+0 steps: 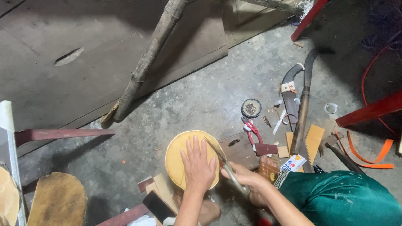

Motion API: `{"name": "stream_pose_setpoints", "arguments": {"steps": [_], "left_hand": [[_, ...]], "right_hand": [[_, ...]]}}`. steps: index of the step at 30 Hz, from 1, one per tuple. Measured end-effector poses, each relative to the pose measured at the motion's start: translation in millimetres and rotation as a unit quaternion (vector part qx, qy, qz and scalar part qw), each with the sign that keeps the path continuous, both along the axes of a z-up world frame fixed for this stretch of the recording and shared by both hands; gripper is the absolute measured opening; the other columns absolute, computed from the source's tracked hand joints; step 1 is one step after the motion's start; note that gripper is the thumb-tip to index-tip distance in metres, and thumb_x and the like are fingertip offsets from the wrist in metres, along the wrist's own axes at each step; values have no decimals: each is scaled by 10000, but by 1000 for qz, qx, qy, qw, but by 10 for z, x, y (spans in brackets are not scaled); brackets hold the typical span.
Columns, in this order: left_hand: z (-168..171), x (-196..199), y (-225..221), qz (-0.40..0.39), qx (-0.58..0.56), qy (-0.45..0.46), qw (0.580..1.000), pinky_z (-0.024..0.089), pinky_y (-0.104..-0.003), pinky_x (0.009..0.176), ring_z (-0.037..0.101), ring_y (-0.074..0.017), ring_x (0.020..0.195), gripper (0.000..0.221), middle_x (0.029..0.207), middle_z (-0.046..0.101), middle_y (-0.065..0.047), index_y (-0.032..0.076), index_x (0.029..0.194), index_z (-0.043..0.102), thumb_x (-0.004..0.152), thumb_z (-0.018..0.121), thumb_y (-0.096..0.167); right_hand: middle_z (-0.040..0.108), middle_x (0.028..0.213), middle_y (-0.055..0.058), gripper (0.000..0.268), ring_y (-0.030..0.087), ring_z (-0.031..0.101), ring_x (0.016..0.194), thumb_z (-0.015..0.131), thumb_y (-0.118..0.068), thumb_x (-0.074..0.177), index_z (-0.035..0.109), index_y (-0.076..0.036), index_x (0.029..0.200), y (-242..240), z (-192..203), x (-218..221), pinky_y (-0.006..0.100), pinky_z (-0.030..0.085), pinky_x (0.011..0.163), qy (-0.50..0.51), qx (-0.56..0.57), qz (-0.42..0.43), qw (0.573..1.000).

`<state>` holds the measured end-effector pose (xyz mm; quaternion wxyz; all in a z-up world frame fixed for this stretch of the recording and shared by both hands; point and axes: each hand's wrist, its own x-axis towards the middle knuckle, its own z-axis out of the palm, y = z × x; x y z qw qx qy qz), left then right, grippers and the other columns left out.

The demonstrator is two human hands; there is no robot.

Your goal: Trimming the excess material from the edges of a drum head using a small blade.

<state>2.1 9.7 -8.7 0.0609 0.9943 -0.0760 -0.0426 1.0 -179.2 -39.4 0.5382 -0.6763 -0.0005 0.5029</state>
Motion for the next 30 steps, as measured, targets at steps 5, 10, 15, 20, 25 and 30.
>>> {"name": "stream_pose_setpoints", "arguments": {"steps": [5, 10, 15, 20, 25, 30], "left_hand": [[31, 26, -2, 6, -11, 30, 999, -34, -607, 1210, -39, -402, 1570, 725, 1722, 48, -167, 90, 1632, 194, 1010, 386, 409], [18, -1, 10, 6, -29, 24, 999, -28, -611, 1217, -28, -404, 1575, 734, 1726, 66, -160, 94, 1641, 182, 1010, 385, 410], [1, -52, 15, 6, -25, 10, 1000, -8, -593, 1232, 1, -390, 1584, 798, 1728, 93, -159, 46, 1639, 149, 990, 428, 418], [-32, -28, 26, -3, -11, 6, 1000, 6, -596, 1228, 22, -399, 1581, 802, 1725, 108, -162, 49, 1636, 173, 980, 434, 429], [-19, -63, 30, 0, -21, 13, 1000, 16, -599, 1230, 28, -394, 1582, 796, 1724, 118, -156, 53, 1632, 192, 977, 438, 433], [140, -50, -47, 1, -37, 66, 997, -36, -591, 1223, -17, -360, 1579, 799, 1727, 72, -132, 80, 1643, 135, 987, 417, 439]], "right_hand": [[557, 1198, 23, 840, 130, 519, 1076, 412, -815, 736, 557, -134, 1206, -49, 286, 156, 302, 487, 1026, -18, 80, 17, 997], [268, 701, -88, 476, 70, 232, 627, 396, -521, 1072, 257, -224, 726, 35, -210, -73, 210, 289, 548, -115, 88, 9, 990], [524, 568, -60, 327, 74, 445, 483, 570, -229, 1058, 498, -175, 743, 125, -411, -252, 233, 396, 498, -79, -2, -93, 993], [688, 773, -39, 200, 98, 621, 691, 581, -148, 955, 606, -191, 761, 187, -668, -335, 238, 512, 686, -121, 9, -129, 984], [681, 853, -37, 167, 82, 667, 721, 557, -91, 1011, 647, -158, 886, 143, -231, -263, 183, 633, 727, 14, -57, -99, 993], [600, 981, 3, 606, 119, 542, 903, 568, -718, 801, 528, -164, 1046, -69, -65, -412, 302, 480, 808, -134, 7, -39, 990]]}}
